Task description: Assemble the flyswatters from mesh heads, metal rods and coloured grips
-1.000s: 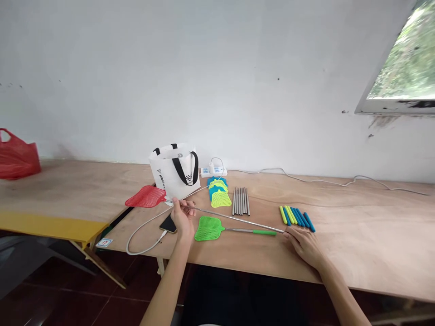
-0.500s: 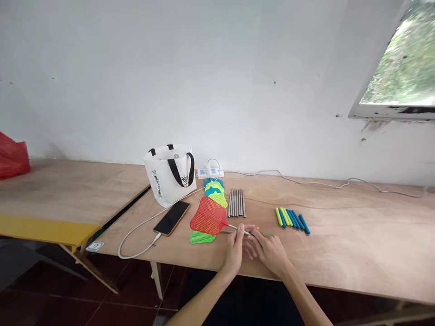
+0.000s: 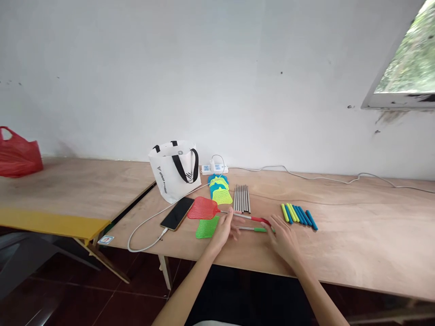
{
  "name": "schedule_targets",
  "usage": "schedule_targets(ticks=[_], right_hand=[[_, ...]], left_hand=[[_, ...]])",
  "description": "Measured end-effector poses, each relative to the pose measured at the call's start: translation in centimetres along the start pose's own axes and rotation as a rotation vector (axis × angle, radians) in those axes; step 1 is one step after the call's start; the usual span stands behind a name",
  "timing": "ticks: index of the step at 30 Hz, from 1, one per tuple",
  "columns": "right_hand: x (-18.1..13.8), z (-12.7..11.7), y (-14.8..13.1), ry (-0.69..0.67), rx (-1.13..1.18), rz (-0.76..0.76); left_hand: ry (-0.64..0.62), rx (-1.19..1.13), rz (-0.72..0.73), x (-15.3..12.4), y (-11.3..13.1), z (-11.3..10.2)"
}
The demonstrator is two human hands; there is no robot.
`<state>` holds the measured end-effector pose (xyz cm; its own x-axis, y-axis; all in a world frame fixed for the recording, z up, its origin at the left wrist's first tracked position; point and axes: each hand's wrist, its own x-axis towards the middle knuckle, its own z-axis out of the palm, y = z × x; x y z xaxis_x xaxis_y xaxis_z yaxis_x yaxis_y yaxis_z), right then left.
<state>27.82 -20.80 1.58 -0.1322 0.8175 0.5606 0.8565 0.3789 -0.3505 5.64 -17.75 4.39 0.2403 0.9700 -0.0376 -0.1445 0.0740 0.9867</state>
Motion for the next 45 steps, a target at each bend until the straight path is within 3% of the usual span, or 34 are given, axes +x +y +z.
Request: schedule_targets(ticks=[3,7,11,19,27,33,38,41,45], right_hand=[[-0.1,0.8,0.6,-0.003,-0.028,-0.003],[-0.6,1.8,0.9,-0.067,-0.150,-0.025],[-0.9,1.9,0.9,-0.077,-0.221,-0.013],[-0.7,1.6,-0.1,-0.114,-0.132,-0.113],[-0.6,1.6,-0.4,-0.146,-0.058,-0.104],[-0.1,0.9,-0.4,-0.189,0.083,-0.083],[0.1,0.0,-0.3,-0.233,0.292,-0.019],[0.2,-0.7,-0.2,-0.215,0.411,0.010],[0.3,-1.8,-0.1,-0.161,0.413,0.017]], left_hand=[[-0.171,0.164,-0.093,0.0,-0.6,-0.5],[-0.296,0.426,-0.008,-0.4,-1.1,-0.4],[-0.306,0.580,0.123,-0.9,-0.9,0.0],[-0.288,0.783,0.248,-1.8,-0.1,0.6],[-0.283,0.944,0.241,-2.0,0.1,1.0],[-0.300,0.880,0.242,-1.8,0.1,1.1],[-0.294,0.672,0.164,-1.6,-1.1,1.0],[-0.189,0.477,0.092,-1.5,-1.7,1.3],[-0.028,0.169,0.160,-1.3,-1.4,2.0]])
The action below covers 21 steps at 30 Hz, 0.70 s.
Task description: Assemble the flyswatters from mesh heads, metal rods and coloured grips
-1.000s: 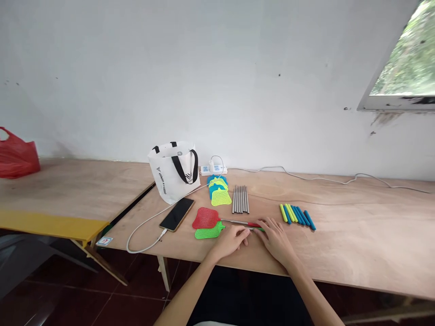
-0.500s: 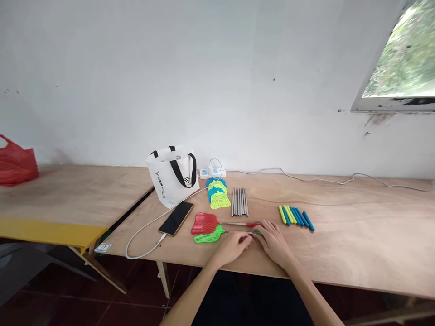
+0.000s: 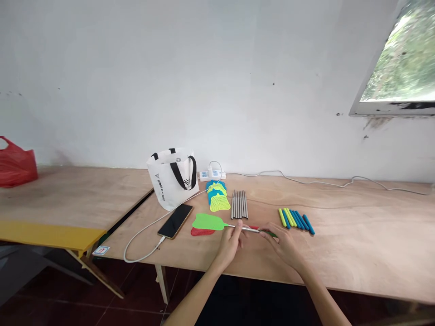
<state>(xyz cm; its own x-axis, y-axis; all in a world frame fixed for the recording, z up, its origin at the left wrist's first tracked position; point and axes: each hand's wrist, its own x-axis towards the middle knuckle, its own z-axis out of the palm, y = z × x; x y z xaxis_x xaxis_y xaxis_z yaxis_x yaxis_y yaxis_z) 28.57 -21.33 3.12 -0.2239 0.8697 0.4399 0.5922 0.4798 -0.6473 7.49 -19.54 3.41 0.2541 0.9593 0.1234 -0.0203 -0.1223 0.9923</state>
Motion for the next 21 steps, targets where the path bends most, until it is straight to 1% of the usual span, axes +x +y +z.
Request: schedule_targets(ticks=[3,5,7,9,11,13,15,17,19,21], right_hand=[[0.0,-0.5,-0.6,0.032,-0.031,-0.012],[0.0,-0.7,-1.5,0.008,-0.046,-0.007],[0.0,-0.6,-2.5,-0.049,-0.075,-0.006],[-0.1,-0.2,-3.5,-0.097,-0.129,-0.003],[-0.3,0.5,-4.3,-0.097,-0.214,0.010],[-0.4,1.3,-4.6,-0.068,-0.312,0.015],[-0.4,1.9,-4.6,-0.035,-0.401,-0.003],[-0.4,1.9,-4.3,-0.008,-0.473,-0.023],[-0.4,1.2,-3.4,0.017,-0.528,-0.030],[-0.5,-0.2,-2.0,0.029,-0.552,-0.031]], left_hand=[[0.052,-0.120,0.044,0.1,0.6,0.1],[0.069,-0.184,0.072,0.1,0.8,0.1],[0.052,-0.222,0.093,0.0,0.9,0.0],[0.005,-0.215,0.090,-0.1,0.8,0.2],[-0.025,-0.213,0.078,-0.3,0.8,0.7],[-0.010,-0.251,0.079,-0.5,0.8,1.2],[0.059,-0.309,0.108,-0.6,0.9,1.6],[0.154,-0.370,0.150,-0.5,1.4,1.2],[0.266,-0.450,0.195,0.0,2.2,-0.3],[0.388,-0.541,0.232,0.7,3.2,-2.9]])
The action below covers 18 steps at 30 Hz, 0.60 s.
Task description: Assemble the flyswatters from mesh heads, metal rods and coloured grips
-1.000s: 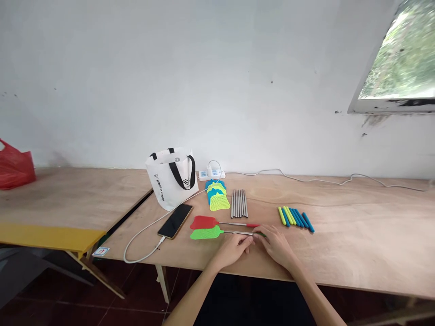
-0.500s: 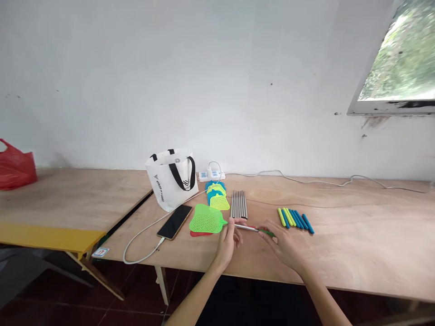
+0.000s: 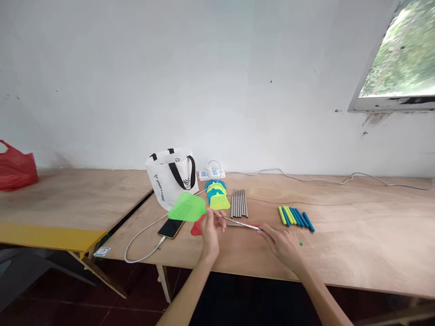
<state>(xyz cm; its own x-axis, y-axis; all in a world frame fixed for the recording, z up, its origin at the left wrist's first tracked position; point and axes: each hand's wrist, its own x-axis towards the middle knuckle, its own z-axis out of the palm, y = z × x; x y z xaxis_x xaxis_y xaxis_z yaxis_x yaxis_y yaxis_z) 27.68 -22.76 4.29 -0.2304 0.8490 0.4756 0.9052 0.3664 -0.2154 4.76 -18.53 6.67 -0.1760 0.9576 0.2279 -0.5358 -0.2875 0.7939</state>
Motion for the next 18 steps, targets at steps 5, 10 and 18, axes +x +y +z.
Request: schedule_targets(ticks=[5,10,18], right_hand=[[-0.7,-1.4,5.9,0.020,0.066,0.038],[-1.0,-1.5,7.7,0.026,0.174,0.080],[-1.2,-1.3,8.0,0.018,0.195,0.149]], left_hand=[[0.211,-0.199,0.076,4.8,5.5,-5.1],[0.247,-0.212,0.262,5.8,8.3,-7.1],[0.240,-0.231,0.264,4.9,7.4,-5.6]])
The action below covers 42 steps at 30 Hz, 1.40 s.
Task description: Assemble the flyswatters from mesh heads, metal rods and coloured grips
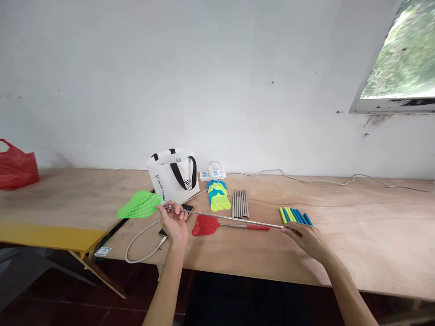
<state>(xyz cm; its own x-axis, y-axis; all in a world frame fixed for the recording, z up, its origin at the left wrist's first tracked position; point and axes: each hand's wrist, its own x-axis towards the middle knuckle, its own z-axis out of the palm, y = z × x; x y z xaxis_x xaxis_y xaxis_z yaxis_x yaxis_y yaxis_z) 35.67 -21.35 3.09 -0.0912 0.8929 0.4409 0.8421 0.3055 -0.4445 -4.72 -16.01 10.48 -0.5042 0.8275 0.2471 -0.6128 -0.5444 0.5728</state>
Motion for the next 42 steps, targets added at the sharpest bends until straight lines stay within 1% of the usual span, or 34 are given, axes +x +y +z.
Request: schedule_targets(ticks=[3,6,10,13,15,16,18,20,22,24,27,30,34,38,40,42], right_hand=[[-0.1,-0.3,0.2,0.009,-0.010,-0.009],[-0.1,-0.2,-0.6,-0.006,0.010,-0.039],[0.0,0.8,-3.5,-0.068,0.024,-0.096],[0.1,1.8,-6.2,-0.065,-0.009,-0.138],[0.1,2.4,-7.8,-0.030,-0.040,-0.153],[0.0,2.8,-8.6,-0.006,-0.061,-0.153],[-0.2,3.5,-10.0,0.043,-0.110,-0.147],[-0.5,4.2,-11.2,0.084,-0.154,-0.152],[-0.8,4.6,-12.0,0.107,-0.174,-0.162],[-0.8,4.8,-12.3,0.105,-0.171,-0.164],[-0.7,4.7,-12.1,0.060,-0.147,-0.152],[-0.5,4.6,-11.8,0.036,-0.125,-0.133],[-0.6,5.2,-11.5,0.048,-0.135,-0.140],[-0.7,5.6,-10.9,0.045,-0.215,-0.146],[-0.5,5.2,-10.2,0.040,-0.260,-0.136],[-0.2,4.4,-8.7,0.033,-0.280,-0.135]], left_hand=[[0.007,-0.013,0.038,-0.2,-0.2,0.1],[0.021,0.009,0.040,-0.3,-0.5,0.1],[0.025,0.165,0.020,-0.3,-1.1,0.1],[0.013,0.270,-0.019,-1.1,-2.3,0.6],[-0.032,0.322,-0.071,-2.9,-3.6,1.2],[-0.078,0.341,-0.105,-4.3,-4.5,1.6],[-0.193,0.386,-0.231,-7.6,-6.3,2.3],[-0.342,0.417,-0.368,-11.0,-8.0,2.8],[-0.447,0.453,-0.416,-13.5,-9.2,3.0],[-0.503,0.479,-0.447,-14.6,-9.8,2.8],[-0.516,0.496,-0.532,-14.2,-10.0,2.4],[-0.470,0.485,-0.567,-13.3,-10.0,2.2],[-0.452,0.411,-0.513,-13.3,-9.9,2.5],[-0.451,0.364,-0.459,-12.8,-9.2,2.9],[-0.394,0.326,-0.428,-11.7,-8.6,3.0],[-0.308,0.279,-0.386,-9.8,-7.7,2.8]])
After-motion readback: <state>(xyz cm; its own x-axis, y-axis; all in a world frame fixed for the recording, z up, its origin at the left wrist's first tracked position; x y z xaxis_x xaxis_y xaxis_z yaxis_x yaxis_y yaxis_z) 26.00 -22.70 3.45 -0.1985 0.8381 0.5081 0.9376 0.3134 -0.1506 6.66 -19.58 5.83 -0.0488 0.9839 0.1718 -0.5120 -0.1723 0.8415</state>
